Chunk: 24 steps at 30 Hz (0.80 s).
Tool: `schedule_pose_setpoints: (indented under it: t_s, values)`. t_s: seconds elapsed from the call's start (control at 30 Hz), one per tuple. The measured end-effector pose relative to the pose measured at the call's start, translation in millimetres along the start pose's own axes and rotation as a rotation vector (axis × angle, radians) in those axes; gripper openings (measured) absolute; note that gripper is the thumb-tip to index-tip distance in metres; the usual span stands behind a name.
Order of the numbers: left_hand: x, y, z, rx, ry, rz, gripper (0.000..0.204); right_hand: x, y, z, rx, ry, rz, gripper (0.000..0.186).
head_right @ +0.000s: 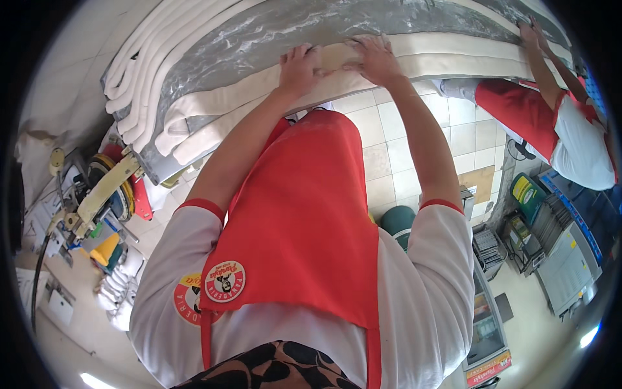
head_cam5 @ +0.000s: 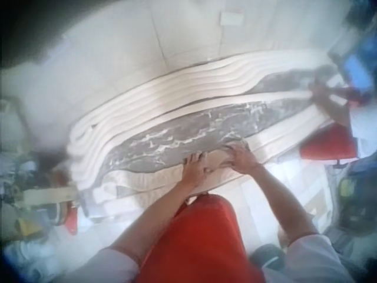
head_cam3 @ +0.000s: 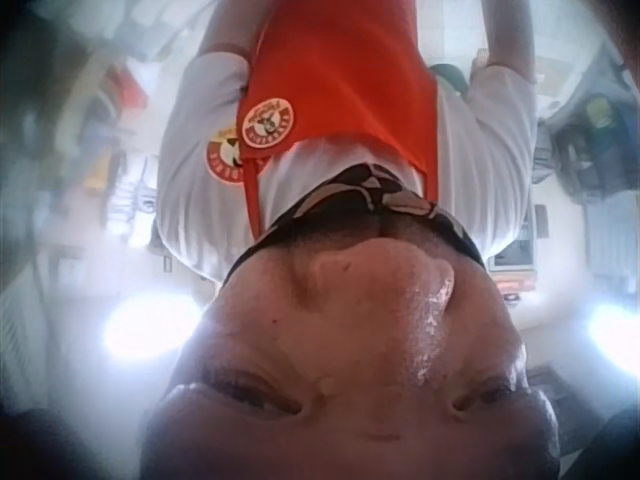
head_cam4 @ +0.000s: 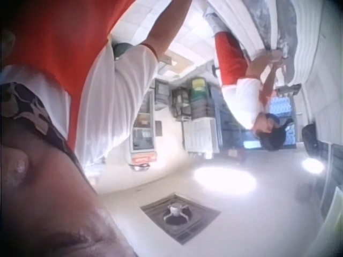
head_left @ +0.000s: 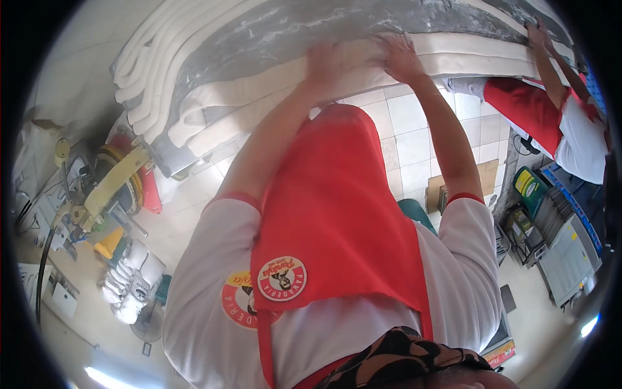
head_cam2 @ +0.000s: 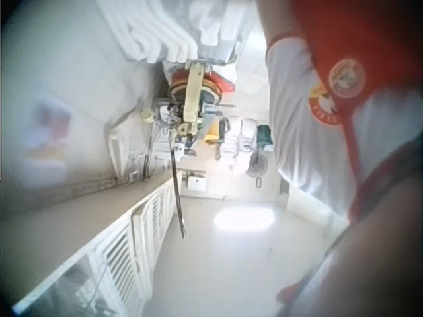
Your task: The person stands at a long metal table, using their hands to roll and stretch long strands of dough, working alongside another individual in a bakery setting.
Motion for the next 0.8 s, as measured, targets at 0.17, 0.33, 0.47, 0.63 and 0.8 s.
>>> schedule_pose_setpoints:
  t_s: [0.17,0.33,0.47,0.63,0.8]
  values:
    - [16,-7,24,-0.008,-0.060,-0.071,0.064,-22,6,40,-0.015,-0.043,0.214,0.077]
    - [-3,10,1,-0.100,-0.018,-0.043,0.066,6,-7,-35,-0.012,0.103,0.202,0.069]
    - [-49,55,-48,0.020,0.010,0.039,0.059,34,-27,-81,0.065,0.124,0.211,0.058]
    - [-153,152,-226,0.119,0.301,0.502,0.030,33,-16,-94,0.072,0.094,0.347,0.051]
    - [-282,214,-431,0.369,0.835,0.340,0.061,40,-18,-119,0.007,-0.095,0.451,0.050]
Point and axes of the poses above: each hand's wrist, its own x-axis towards the middle knuckle, its own y-axis out of the back of the hand, z = x × y, the point moved 5 cm from there along x, towards the middle knuckle, and after that the axes turned 9 degrees about y, right-handed, at the moved point
